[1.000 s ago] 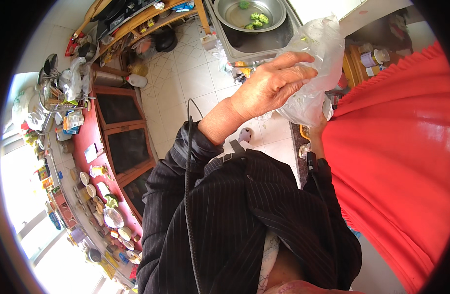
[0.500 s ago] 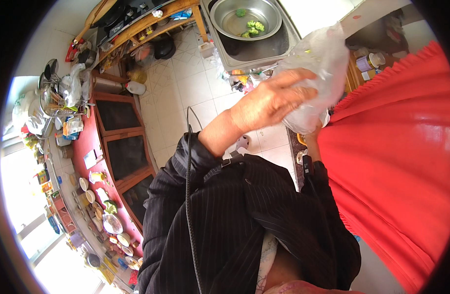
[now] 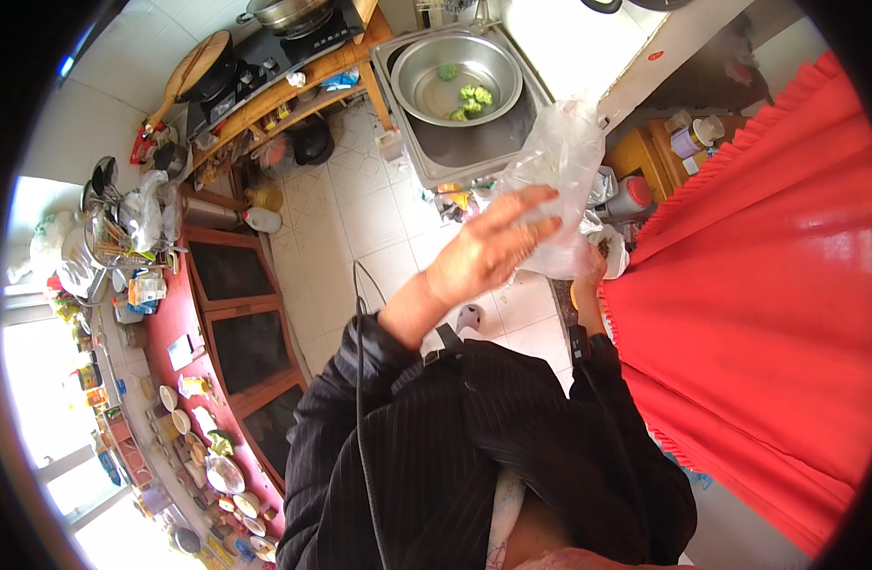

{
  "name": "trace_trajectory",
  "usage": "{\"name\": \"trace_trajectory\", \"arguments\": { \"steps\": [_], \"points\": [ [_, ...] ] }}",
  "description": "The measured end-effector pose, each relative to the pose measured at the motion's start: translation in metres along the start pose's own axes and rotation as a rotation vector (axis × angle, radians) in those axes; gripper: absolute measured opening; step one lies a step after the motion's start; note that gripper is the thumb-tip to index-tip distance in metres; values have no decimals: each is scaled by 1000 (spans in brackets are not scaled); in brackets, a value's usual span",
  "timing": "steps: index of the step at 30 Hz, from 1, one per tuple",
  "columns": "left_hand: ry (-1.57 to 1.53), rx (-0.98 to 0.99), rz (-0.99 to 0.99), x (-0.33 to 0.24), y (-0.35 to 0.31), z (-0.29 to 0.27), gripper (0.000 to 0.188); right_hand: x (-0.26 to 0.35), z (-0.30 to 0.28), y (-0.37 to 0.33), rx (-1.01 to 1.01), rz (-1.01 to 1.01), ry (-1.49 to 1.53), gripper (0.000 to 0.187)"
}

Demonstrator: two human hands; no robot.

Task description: The person cuts a head of broccoli into florets using a cleaver, places the florets into a bowl of water in the sink, and then stores the remaining broccoli in a plastic bag inside the refrigerator. The person also washes the florets in the sink.

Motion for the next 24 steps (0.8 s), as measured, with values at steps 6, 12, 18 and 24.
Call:
{"name": "trace_trajectory", "arguments": {
  "steps": [6, 12, 18, 24],
  "points": [
    [27, 19, -73, 10, -3, 3, 34, -2, 5, -3, 14, 10, -14, 25],
    [79, -51, -109, 14, -10, 0, 33, 0, 7, -7, 28, 17, -26, 25],
    [82, -21, -97, 15, -9, -3, 33, -13, -7, -12, 55, 43, -74, 26],
    [126, -5, 26, 6, -8, -16, 35, 21, -9, 20, 174, 47, -366, 26]
  ]
}}
Point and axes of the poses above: each hand's wrist, its own y-axis towards the middle knuckle, its own z-axis out of the palm, x = y × z, the point moved 7 cm from there along y, towards the middle knuckle, and after that the axes turned 12 degrees about -x, right-handed, at the moved point
